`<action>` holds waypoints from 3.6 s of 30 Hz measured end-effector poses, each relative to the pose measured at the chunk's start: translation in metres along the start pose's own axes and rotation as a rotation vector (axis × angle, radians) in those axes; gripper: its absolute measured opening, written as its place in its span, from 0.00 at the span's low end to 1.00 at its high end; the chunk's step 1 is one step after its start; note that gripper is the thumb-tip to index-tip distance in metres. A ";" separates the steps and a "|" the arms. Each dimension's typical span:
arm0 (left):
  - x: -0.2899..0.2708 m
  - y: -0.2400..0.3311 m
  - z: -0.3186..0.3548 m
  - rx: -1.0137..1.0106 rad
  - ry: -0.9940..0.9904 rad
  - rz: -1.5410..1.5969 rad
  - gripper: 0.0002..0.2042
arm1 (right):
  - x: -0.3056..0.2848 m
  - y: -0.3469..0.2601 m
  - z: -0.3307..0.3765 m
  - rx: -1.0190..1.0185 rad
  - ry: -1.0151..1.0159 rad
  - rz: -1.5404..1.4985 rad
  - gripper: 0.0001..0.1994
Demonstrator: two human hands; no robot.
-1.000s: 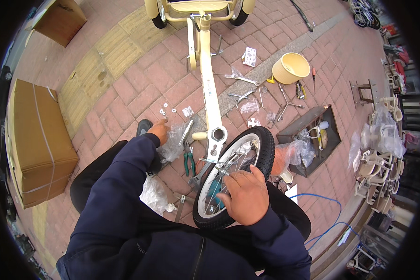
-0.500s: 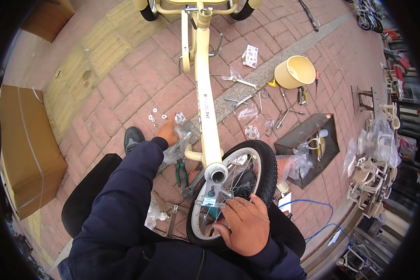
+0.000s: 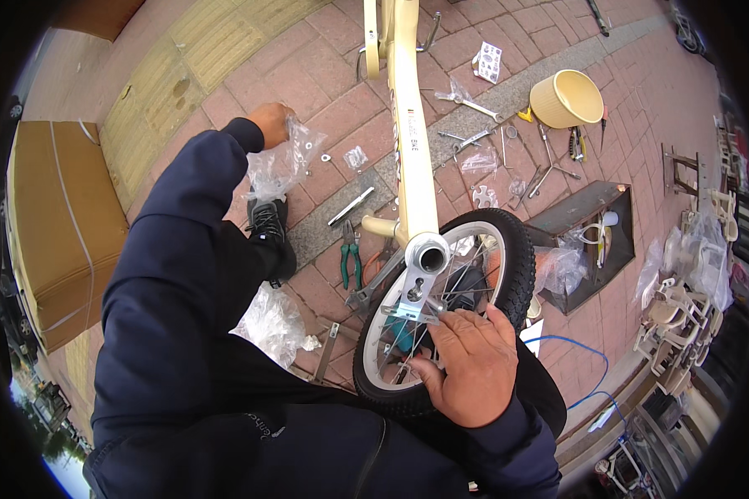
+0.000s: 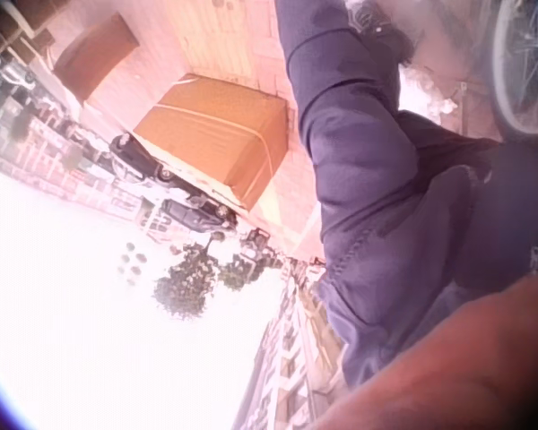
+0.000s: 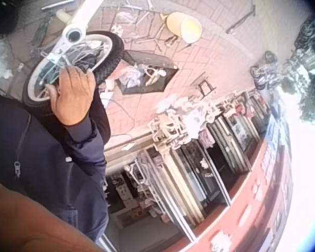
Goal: The person assembles a tricycle on a sidewalk. They attach a front wheel to the frame, then install the handlebar and tighten it with a cordless drill.
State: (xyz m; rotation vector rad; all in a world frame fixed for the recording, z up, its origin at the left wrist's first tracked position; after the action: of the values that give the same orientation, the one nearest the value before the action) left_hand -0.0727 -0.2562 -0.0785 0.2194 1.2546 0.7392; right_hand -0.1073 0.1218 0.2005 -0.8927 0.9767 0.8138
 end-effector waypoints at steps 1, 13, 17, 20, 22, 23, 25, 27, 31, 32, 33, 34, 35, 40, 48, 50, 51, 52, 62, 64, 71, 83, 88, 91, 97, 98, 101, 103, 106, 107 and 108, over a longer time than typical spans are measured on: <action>-0.035 -0.017 0.015 -0.057 -0.008 -0.035 0.08 | -0.002 -0.001 0.002 -0.008 0.028 -0.017 0.24; 0.104 -0.102 0.346 -0.655 0.090 -0.012 0.09 | -0.007 -0.017 0.012 -0.103 0.209 0.031 0.20; 0.240 -0.066 0.404 -0.805 -0.125 0.157 0.10 | -0.007 -0.016 0.008 -0.097 0.208 0.049 0.19; 0.284 -0.039 0.416 -0.849 -0.200 0.236 0.11 | -0.009 -0.015 0.006 -0.104 0.240 0.048 0.19; 0.290 -0.030 0.414 -0.863 -0.220 0.256 0.12 | -0.009 -0.009 0.007 -0.082 0.272 0.036 0.18; 0.288 -0.027 0.412 -0.861 -0.230 0.258 0.13 | -0.009 -0.007 0.008 -0.076 0.308 0.036 0.18; 0.276 -0.022 0.407 -0.853 -0.235 0.256 0.13 | -0.006 0.004 0.013 -0.031 0.340 0.058 0.22; 0.258 -0.016 0.406 -0.839 -0.249 0.249 0.14 | -0.003 0.029 0.023 0.195 0.492 0.049 0.28; 0.206 -0.002 0.413 -0.792 -0.288 0.232 0.15 | 0.028 0.093 0.041 0.547 0.609 -0.509 0.42; 0.191 0.001 0.418 -0.786 -0.299 0.230 0.16 | 0.048 0.111 0.046 0.695 0.540 -0.767 0.43; 0.172 0.001 0.424 -0.793 -0.292 0.220 0.16 | 0.073 0.114 0.048 0.757 0.441 -1.162 0.37; 0.149 0.000 0.428 -0.805 -0.274 0.206 0.17 | 0.090 0.104 0.041 0.720 0.246 -1.445 0.26; 0.117 -0.006 0.433 -0.851 -0.179 0.172 0.17 | 0.095 0.098 0.039 0.675 0.255 -1.591 0.21; -0.089 0.036 0.429 -0.705 0.819 0.050 0.21 | 0.096 0.088 0.055 0.648 0.332 -1.726 0.13; -0.151 0.287 0.328 0.241 0.651 0.600 0.16 | -0.033 0.069 0.121 0.367 0.557 -1.432 0.19; -0.139 0.337 0.300 0.324 0.493 0.578 0.15 | -0.075 0.049 0.143 0.305 0.606 -1.342 0.23; -0.138 0.361 0.293 0.410 0.445 0.526 0.15 | -0.096 0.038 0.153 0.276 0.652 -1.256 0.24; -0.135 0.376 0.288 0.421 0.406 0.537 0.15 | -0.115 0.027 0.164 0.246 0.735 -1.176 0.26; -0.231 0.425 0.367 0.835 0.683 0.824 0.22 | -0.212 -0.081 0.190 -0.463 0.773 -1.186 0.46; -0.243 0.423 0.374 0.864 0.651 0.860 0.24 | -0.207 -0.093 0.167 -0.525 0.697 -1.262 0.44; -0.167 0.332 0.315 0.396 0.493 1.366 0.31 | -0.106 -0.141 0.052 -0.444 0.344 -1.035 0.31; 0.004 0.184 0.265 -0.469 0.475 1.640 0.13 | 0.260 0.083 0.001 0.256 -0.508 -0.002 0.26; 0.009 0.189 0.260 -0.533 0.462 1.529 0.14 | 0.353 0.162 0.018 0.638 -0.318 -0.177 0.20; 0.006 0.200 0.256 -0.546 0.417 1.484 0.14 | 0.371 0.149 -0.009 0.530 -0.089 -0.269 0.20; -0.007 0.208 0.241 -0.579 0.407 1.457 0.16 | 0.385 0.148 -0.008 0.793 -0.237 -0.362 0.14; -0.009 0.209 0.240 -0.573 0.430 1.456 0.16 | 0.384 0.153 -0.005 0.871 -0.220 -0.387 0.15; -0.012 0.212 0.235 -0.549 0.409 1.415 0.17 | 0.398 0.168 -0.016 1.057 -0.286 -0.384 0.16; -0.011 0.213 0.233 -0.546 0.369 1.379 0.20 | 0.413 0.175 -0.024 1.147 -0.319 -0.435 0.16; -0.010 0.213 0.232 -0.541 0.365 1.375 0.23 | 0.424 0.180 -0.029 1.286 -0.288 -0.458 0.15; -0.010 0.212 0.232 -0.542 0.363 1.365 0.26 | 0.425 0.181 -0.029 1.306 -0.276 -0.456 0.14; -0.010 0.212 0.232 -0.538 0.362 1.359 0.26 | 0.425 0.181 -0.026 1.326 -0.264 -0.453 0.14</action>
State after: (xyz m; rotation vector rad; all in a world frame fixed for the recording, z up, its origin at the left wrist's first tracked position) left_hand 0.0569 -0.0479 0.1181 0.5122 1.0688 2.3243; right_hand -0.1303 0.2434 -0.2452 0.1694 0.7963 -0.1848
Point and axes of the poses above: each hand's wrist, its own z-axis away from the middle knuckle, its own x-axis out of the palm, y = z × x, the point moved 9 cm from there along -z, towards the middle knuckle, and after that the axes turned 8 degrees about z, right-handed, at the moved point
